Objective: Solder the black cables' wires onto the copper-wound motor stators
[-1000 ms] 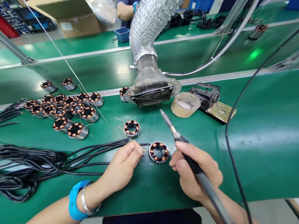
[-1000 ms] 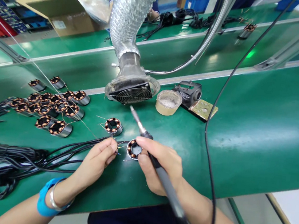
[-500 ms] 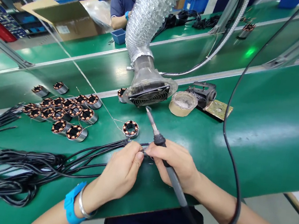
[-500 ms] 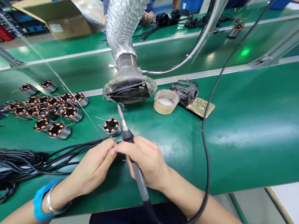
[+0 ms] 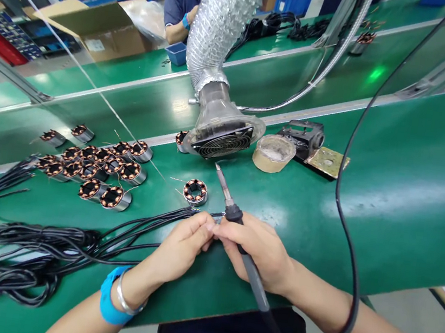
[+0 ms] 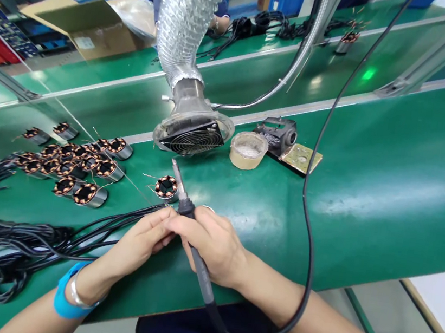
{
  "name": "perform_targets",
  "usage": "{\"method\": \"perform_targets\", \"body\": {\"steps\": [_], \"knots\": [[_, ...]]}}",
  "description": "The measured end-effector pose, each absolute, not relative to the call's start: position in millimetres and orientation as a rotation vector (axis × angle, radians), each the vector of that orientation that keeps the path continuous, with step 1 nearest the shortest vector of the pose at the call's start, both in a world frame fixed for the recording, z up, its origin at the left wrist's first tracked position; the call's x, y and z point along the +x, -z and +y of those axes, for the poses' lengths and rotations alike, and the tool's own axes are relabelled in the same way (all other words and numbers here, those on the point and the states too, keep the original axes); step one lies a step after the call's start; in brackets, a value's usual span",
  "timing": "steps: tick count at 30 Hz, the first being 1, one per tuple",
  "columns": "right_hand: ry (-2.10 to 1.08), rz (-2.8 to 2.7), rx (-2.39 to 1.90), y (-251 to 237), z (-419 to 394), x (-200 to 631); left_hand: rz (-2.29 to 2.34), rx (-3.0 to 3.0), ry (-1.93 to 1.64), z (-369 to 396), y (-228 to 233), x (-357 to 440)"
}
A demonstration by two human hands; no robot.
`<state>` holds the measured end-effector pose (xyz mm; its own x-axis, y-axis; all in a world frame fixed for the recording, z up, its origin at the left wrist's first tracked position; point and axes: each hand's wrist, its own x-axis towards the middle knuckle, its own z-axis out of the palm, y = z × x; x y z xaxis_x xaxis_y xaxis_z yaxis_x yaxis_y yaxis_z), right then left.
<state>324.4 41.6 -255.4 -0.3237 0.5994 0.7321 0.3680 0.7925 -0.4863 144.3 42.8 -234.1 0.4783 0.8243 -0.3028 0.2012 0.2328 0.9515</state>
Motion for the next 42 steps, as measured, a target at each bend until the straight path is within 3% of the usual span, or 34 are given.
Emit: {"method": "perform_targets", "body": {"steps": [8, 25, 42], "knots": [[-0.461, -1.919, -0.711, 255, 39, 336, 1.103, 1.238, -0.609, 38, 246, 147], [-0.505, -1.843, -0.818, 260, 43, 337, 1.290, 1.515, -0.653, 31, 250, 154], [-0.571, -1.568, -0.940, 235, 2, 360, 1.322, 1.660, -0.650, 33, 244, 156]]}}
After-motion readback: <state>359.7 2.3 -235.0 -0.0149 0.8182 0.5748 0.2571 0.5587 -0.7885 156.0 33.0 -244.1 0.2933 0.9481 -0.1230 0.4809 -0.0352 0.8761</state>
